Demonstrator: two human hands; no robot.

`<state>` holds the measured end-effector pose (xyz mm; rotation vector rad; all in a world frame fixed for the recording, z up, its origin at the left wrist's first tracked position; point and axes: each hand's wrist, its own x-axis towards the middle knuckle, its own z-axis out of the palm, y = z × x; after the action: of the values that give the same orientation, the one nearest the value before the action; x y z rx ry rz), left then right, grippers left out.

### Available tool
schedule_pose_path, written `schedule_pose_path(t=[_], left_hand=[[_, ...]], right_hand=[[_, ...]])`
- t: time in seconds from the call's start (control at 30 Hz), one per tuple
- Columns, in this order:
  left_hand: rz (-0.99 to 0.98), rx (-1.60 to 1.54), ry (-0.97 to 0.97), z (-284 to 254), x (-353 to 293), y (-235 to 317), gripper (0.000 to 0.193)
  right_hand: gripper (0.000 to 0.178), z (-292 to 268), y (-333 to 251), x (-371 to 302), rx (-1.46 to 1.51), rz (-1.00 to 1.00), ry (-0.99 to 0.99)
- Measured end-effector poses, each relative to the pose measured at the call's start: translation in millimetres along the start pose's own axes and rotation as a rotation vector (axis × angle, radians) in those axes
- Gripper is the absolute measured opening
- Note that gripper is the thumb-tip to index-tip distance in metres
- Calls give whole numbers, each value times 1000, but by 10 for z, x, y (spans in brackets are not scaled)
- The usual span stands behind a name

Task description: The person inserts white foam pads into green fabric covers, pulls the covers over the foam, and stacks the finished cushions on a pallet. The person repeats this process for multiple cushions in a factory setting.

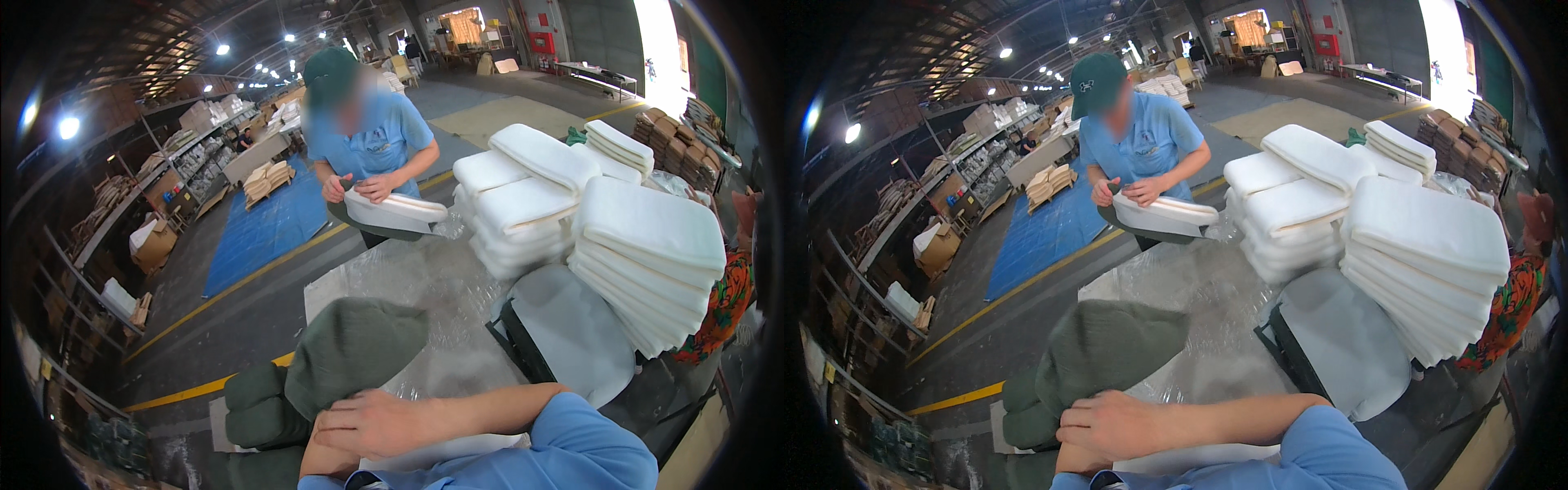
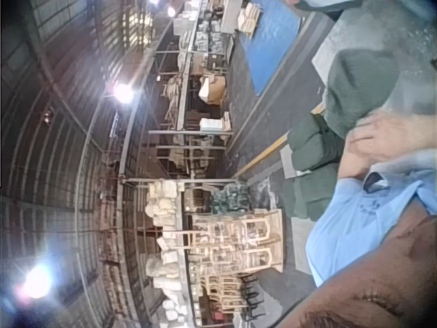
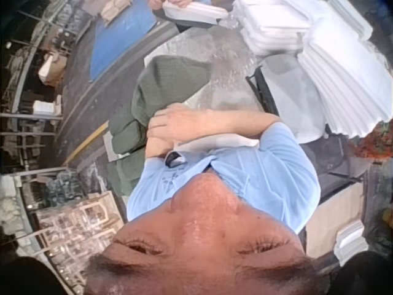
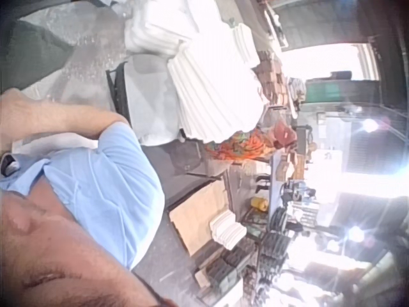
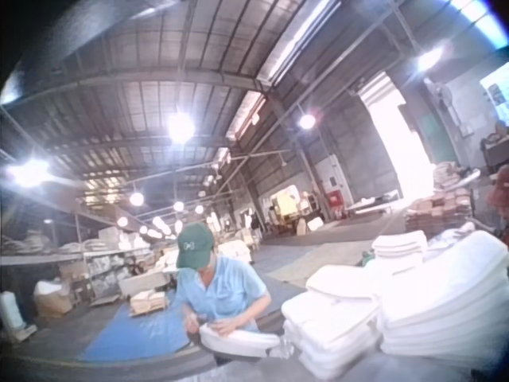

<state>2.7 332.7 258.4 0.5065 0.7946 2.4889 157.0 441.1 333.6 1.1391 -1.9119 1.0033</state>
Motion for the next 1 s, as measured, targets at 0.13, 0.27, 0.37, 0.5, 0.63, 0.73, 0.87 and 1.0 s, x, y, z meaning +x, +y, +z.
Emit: schedule_pose_path(t=[0.13, 0.27, 0.37, 0.5, 0.63, 0.73, 0.87, 1.0], left_hand=[[74, 15, -11, -72, -174, 191, 42], [116, 11, -18, -136, -243, 233, 42], [131, 18, -32, -119, -269, 243, 42], [150, 17, -45, -155, -311, 227, 41], [152, 4, -58, -209, -360, 166, 41], [169, 35, -59, -188, -398, 191, 41], [164, 30, -6, -261, -432, 97, 43], [150, -1, 64, -261, -489, 79, 43]], right_hand=[[35, -321, -74, -132, -23, -35, 125], [32, -996, 190, -348, -402, 221, 347], [32, -1067, 233, -521, -366, 447, 360], [36, -907, 422, -941, 75, 737, 153], [30, -837, 380, -927, 152, 734, 248], [27, -734, 378, -728, 79, 637, 385], [17, -768, 462, -665, 263, 736, 195], [17, -699, 558, -767, 213, 747, 277]])
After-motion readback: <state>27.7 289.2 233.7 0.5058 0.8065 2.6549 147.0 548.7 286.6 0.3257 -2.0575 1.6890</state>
